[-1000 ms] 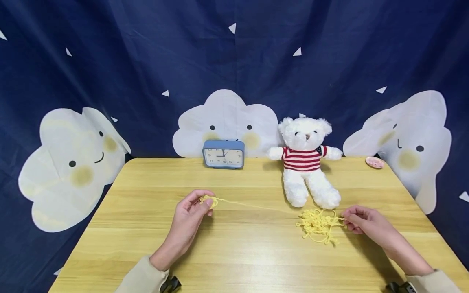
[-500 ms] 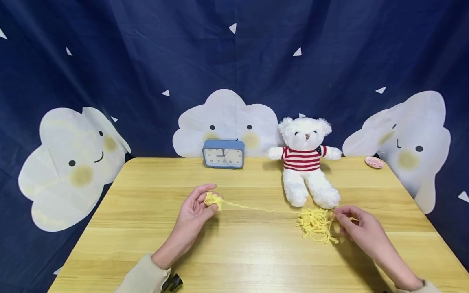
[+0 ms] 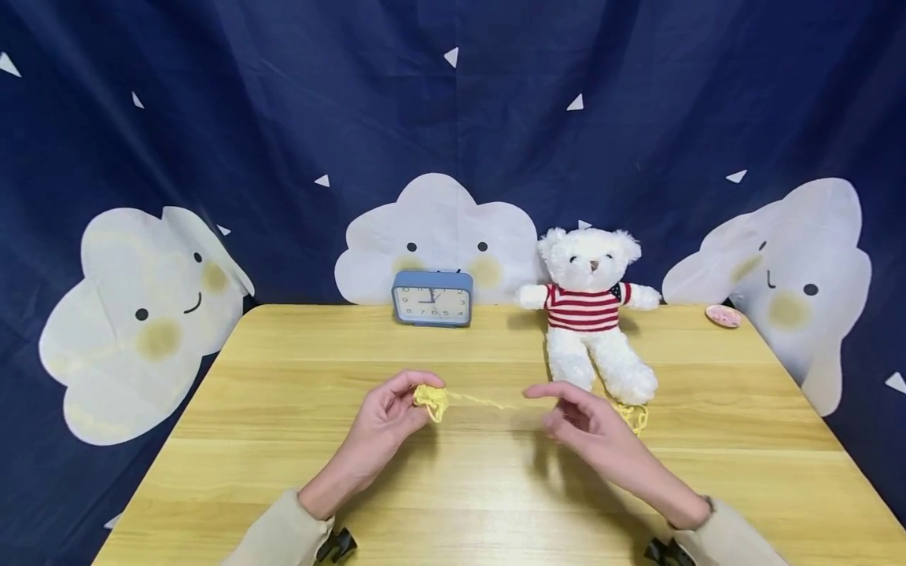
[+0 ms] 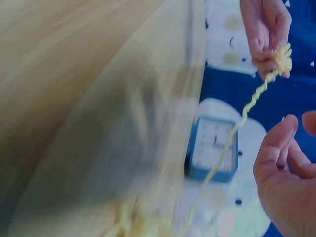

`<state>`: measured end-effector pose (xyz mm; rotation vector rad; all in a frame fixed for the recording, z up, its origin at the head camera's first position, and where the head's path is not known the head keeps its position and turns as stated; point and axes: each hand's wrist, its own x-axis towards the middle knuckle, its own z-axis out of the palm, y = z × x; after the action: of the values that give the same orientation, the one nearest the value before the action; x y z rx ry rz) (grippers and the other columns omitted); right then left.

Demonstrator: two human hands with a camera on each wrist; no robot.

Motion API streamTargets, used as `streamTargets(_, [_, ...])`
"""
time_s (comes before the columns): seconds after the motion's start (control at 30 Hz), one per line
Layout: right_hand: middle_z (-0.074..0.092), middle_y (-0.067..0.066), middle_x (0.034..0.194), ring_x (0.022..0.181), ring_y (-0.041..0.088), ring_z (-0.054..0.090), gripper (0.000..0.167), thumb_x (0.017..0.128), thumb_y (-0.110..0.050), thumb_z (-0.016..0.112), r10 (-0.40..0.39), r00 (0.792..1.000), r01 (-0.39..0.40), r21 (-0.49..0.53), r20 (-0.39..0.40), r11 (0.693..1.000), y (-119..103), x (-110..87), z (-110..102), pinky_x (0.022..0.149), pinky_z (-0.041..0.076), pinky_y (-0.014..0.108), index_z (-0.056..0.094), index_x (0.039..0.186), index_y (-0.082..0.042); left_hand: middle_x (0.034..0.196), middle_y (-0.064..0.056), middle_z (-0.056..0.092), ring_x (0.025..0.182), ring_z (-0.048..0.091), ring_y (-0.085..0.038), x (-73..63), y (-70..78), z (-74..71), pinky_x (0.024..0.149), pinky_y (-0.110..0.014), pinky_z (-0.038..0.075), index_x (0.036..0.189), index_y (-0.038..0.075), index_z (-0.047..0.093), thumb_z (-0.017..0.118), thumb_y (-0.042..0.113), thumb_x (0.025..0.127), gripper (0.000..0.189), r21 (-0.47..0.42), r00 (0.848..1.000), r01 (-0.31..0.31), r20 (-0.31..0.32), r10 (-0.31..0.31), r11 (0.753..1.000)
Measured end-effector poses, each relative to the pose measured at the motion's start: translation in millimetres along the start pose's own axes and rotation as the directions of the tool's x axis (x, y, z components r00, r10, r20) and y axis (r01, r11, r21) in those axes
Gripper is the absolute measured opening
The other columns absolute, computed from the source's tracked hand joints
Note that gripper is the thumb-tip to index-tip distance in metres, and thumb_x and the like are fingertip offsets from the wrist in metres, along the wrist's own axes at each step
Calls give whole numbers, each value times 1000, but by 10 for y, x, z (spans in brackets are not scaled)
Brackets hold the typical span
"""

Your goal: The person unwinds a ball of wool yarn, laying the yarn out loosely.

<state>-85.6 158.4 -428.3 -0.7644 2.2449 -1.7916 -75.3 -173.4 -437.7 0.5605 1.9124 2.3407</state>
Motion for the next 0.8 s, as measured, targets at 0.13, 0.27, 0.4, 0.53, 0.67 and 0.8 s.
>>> streamTargets(0.13, [68,19,99,89,26,67,40,107,-7,69,28,996,-33,62,89,998,-21,189,161,80,62,33,63,146,-6,126,-15,63,109,66,-13,-11,10,23,98,-24,59,128,-22,57,63,-19,93,36,-11,999,-16,46,17,1000])
streamTargets(0.27, [69,21,117,93,32,67,44,107,-14,70,122,978,-147,142,169,979,-46,330,296,85,62,33,60,149,-4,126,-17,63,110,66,-12,-26,20,40,98,-24,59,128,-21,58,65,-17,95,34,-12,997,-27,79,28,1000])
streamTargets(0.4, [65,21,137,96,33,68,48,108,-18,70,164,960,-209,191,226,959,-69,406,389,86,63,33,56,150,2,129,-19,63,113,66,-13,-34,11,41,100,-25,58,134,-20,55,64,-16,96,39,-21,995,-26,91,28,999])
streamTargets(0.53, [69,18,109,82,20,64,37,108,-19,70,179,959,-218,167,219,962,-91,426,414,75,60,26,65,136,5,129,-18,63,113,66,-13,-37,-3,36,99,-24,59,140,-19,52,63,-19,95,46,-19,996,-24,82,25,1000])
streamTargets(0.67, [64,5,90,72,12,57,24,109,-20,67,165,975,-181,99,148,978,-126,397,349,65,54,22,72,116,3,129,-17,65,115,66,-14,-40,1,30,101,-25,58,142,-16,54,65,-15,98,45,4,999,-3,54,3,1000])
streamTargets(0.8, [56,2,81,68,13,55,22,111,-19,64,149,987,-154,93,55,984,-191,349,251,63,52,24,73,112,1,129,-19,66,115,66,-16,-42,-2,13,104,-26,56,141,-14,56,66,-11,98,44,48,1000,26,15,-27,999])
